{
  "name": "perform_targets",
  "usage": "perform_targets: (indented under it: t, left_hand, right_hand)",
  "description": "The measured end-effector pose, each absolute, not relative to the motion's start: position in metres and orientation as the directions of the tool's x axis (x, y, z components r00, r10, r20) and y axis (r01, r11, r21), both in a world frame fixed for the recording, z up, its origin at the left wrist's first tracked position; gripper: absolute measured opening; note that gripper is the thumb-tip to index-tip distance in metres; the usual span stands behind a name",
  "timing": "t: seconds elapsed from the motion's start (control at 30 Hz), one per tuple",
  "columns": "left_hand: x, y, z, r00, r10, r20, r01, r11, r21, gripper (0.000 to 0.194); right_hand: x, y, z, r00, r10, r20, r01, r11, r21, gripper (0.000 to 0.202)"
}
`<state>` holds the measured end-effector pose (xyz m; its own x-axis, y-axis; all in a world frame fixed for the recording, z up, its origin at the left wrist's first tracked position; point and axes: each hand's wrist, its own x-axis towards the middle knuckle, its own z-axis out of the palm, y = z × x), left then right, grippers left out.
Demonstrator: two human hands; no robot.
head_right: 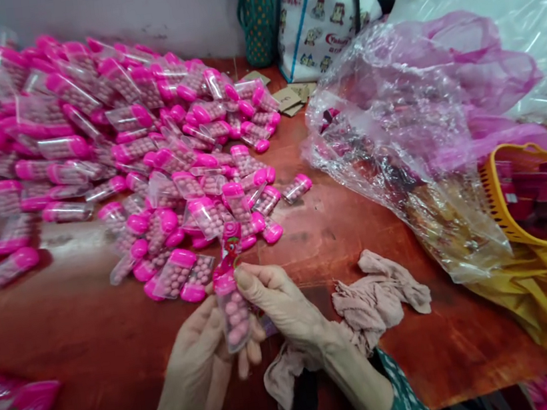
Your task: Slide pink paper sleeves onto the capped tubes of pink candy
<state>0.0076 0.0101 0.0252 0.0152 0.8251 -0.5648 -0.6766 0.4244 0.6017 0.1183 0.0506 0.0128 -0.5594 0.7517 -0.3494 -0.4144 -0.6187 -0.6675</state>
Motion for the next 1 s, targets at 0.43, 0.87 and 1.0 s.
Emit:
perform_targets:
  t: [0.43, 0.87, 1.0]
  left_hand:
    - [-0.025, 0.014, 0.028, -0.208, 0.923, 0.323, 0.309, -0.251, 0.917, 0.025]
    - [-0.035, 0.019, 0.029, 0.147, 0.827, 0.543, 0.608, -0.509, 0.61, 0.023]
    - [-0.04, 0.022, 0.031, 0.202, 0.86, 0.469, 0.622, -0.482, 0.617, 0.015]
  right_hand:
    - [0.112, 0.025, 0.021, -0.406, 0.811, -0.421, -0.418, -0.575, -0.704, 0.025]
    - [0.099, 0.022, 0.015, -0.367, 0.826, -0.428, -0.446, -0.56, -0.698, 0.028]
    - [0.099, 0.023, 0.012, -0.389, 0.822, -0.416, -0.42, -0.56, -0.714, 0.028]
